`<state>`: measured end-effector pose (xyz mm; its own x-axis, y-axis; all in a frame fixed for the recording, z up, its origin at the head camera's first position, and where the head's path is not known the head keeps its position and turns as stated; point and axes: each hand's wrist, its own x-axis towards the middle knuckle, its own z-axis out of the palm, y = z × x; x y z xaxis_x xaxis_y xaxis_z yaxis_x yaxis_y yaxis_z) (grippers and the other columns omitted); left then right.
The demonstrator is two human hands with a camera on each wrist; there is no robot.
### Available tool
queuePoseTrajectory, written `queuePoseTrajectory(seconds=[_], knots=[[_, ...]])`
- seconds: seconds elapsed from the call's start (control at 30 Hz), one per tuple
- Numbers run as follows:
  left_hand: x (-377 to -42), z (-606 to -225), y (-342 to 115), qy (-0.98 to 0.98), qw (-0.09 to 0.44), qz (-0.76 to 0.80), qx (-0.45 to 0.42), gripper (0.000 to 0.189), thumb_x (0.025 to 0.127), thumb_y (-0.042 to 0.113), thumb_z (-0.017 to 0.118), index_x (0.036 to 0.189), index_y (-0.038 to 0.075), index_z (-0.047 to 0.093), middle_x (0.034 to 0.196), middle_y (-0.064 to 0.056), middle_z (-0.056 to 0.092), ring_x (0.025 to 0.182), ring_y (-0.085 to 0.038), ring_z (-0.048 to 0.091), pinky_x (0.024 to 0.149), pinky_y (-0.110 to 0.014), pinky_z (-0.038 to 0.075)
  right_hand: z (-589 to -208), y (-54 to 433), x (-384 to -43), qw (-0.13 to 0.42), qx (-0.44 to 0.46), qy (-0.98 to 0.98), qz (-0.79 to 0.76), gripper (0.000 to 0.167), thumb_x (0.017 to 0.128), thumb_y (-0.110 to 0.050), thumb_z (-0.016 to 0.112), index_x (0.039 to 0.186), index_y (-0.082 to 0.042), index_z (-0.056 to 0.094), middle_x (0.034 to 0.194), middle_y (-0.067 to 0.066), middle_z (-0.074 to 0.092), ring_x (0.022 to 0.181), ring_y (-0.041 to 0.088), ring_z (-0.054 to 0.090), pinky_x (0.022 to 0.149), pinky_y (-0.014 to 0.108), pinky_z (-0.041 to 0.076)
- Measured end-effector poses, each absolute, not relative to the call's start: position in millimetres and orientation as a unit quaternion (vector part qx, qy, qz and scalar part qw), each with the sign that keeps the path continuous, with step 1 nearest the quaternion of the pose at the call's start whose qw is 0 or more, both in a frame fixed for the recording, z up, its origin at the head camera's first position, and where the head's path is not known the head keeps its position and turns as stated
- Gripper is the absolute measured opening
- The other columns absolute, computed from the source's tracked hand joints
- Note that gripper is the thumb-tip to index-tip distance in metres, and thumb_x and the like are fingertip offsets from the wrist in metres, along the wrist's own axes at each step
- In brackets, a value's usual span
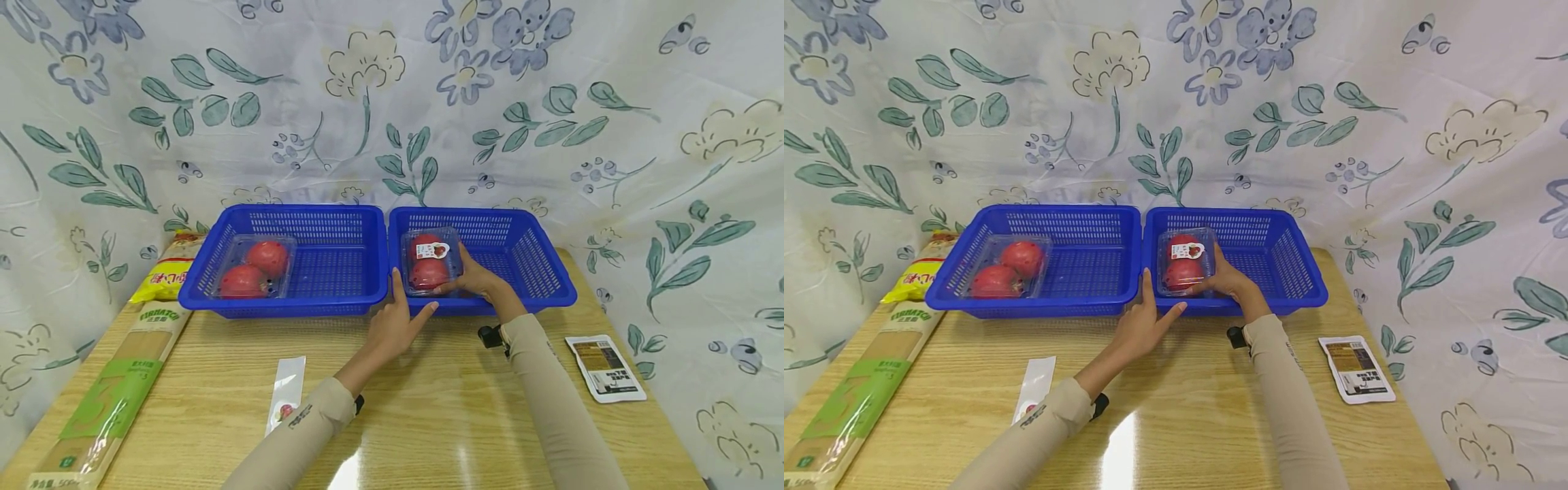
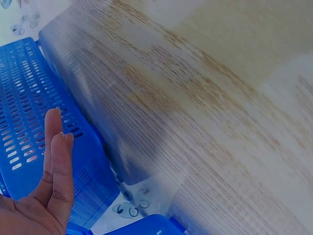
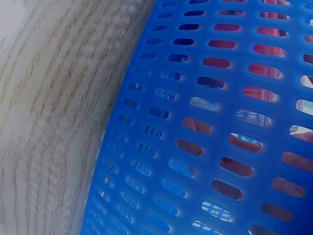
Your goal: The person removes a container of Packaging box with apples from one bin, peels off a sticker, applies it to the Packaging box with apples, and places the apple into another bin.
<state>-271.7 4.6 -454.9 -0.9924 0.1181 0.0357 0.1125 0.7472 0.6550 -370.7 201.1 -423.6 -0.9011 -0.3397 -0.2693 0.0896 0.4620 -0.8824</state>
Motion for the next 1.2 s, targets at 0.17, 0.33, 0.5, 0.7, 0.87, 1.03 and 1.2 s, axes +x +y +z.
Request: queuePoseTrajectory(seconds=[0.17,0.33,0.5,0.7,0.87,1.03,1.2], knots=[[-271.8,-455.4,4.9,0.935,0.003,0.349,0.061,0.106,0.094,0.07,0.044,0.158,0.006,-0.01,0.053,-0.002,0.051,0.043,-0.016,0.051,0.045,-0.031,0.041,-422.8,200.8,-369.4,0.214,-0.066,0.832,-0.507,0.129,0.079,-0.01,0.083,0.158,-0.023,-0.018,0.161,0.02,0.014,0.146,0.043,0.02,0.117,0.059,0.024],[-271.6,-455.1,4.8,0.936,0.003,0.347,0.06,0.106,0.094,0.07,0.044,0.158,0.007,-0.011,0.054,-0.002,0.052,0.045,-0.016,0.051,0.047,-0.032,0.042,-422.3,200.8,-369.0,0.223,-0.059,0.833,-0.504,0.127,0.081,-0.011,0.082,0.158,-0.022,-0.019,0.162,0.02,0.013,0.146,0.043,0.022,0.115,0.059,0.027],[-271.9,-454.5,4.5,0.936,0.001,0.346,0.062,0.106,0.094,0.07,0.044,0.158,0.006,-0.011,0.055,-0.003,0.054,0.046,-0.017,0.053,0.048,-0.033,0.044,-421.8,201.3,-369.9,0.232,-0.05,0.835,-0.497,0.127,0.081,-0.012,0.082,0.157,-0.022,-0.019,0.161,0.021,0.014,0.145,0.044,0.024,0.113,0.06,0.031],[-272.1,-454.3,4.3,0.938,-0.01,0.34,0.066,0.106,0.095,0.069,0.044,0.158,0.004,-0.009,0.056,-0.003,0.054,0.048,-0.017,0.054,0.051,-0.037,0.047,-422.4,201.8,-373.2,0.237,-0.042,0.851,-0.467,0.129,0.081,-0.019,0.083,0.156,-0.019,-0.022,0.166,0.017,-0.004,0.152,0.041,0.003,0.119,0.059,0.018],[-272.5,-453.5,3.9,0.94,-0.017,0.334,0.064,0.105,0.094,0.069,0.044,0.158,0.003,-0.007,0.056,-0.003,0.054,0.049,-0.017,0.055,0.053,-0.038,0.048,-421.2,201.3,-374.1,0.243,-0.029,0.857,-0.453,0.13,0.081,-0.024,0.083,0.156,-0.017,-0.024,0.166,0.016,-0.012,0.152,0.04,-0.007,0.12,0.059,0.011],[-272.1,-452.6,3.7,0.945,-0.018,0.32,0.062,0.106,0.094,0.07,0.043,0.158,0.003,-0.006,0.056,-0.003,0.055,0.05,-0.017,0.055,0.055,-0.039,0.05,-420.2,200.6,-373.4,0.241,-0.025,0.859,-0.45,0.13,0.081,-0.024,0.082,0.156,-0.017,-0.023,0.166,0.015,-0.013,0.152,0.04,-0.007,0.12,0.06,0.011],[-271.8,-452.3,4.2,0.952,-0.016,0.301,0.06,0.106,0.094,0.072,0.041,0.158,0.003,-0.005,0.058,-0.003,0.056,0.054,-0.018,0.058,0.06,-0.043,0.053,-420.4,200.4,-371.1,0.241,-0.006,0.863,-0.444,0.131,0.08,-0.025,0.084,0.157,-0.019,-0.022,0.166,0.014,-0.011,0.152,0.039,-0.005,0.12,0.059,0.012]])
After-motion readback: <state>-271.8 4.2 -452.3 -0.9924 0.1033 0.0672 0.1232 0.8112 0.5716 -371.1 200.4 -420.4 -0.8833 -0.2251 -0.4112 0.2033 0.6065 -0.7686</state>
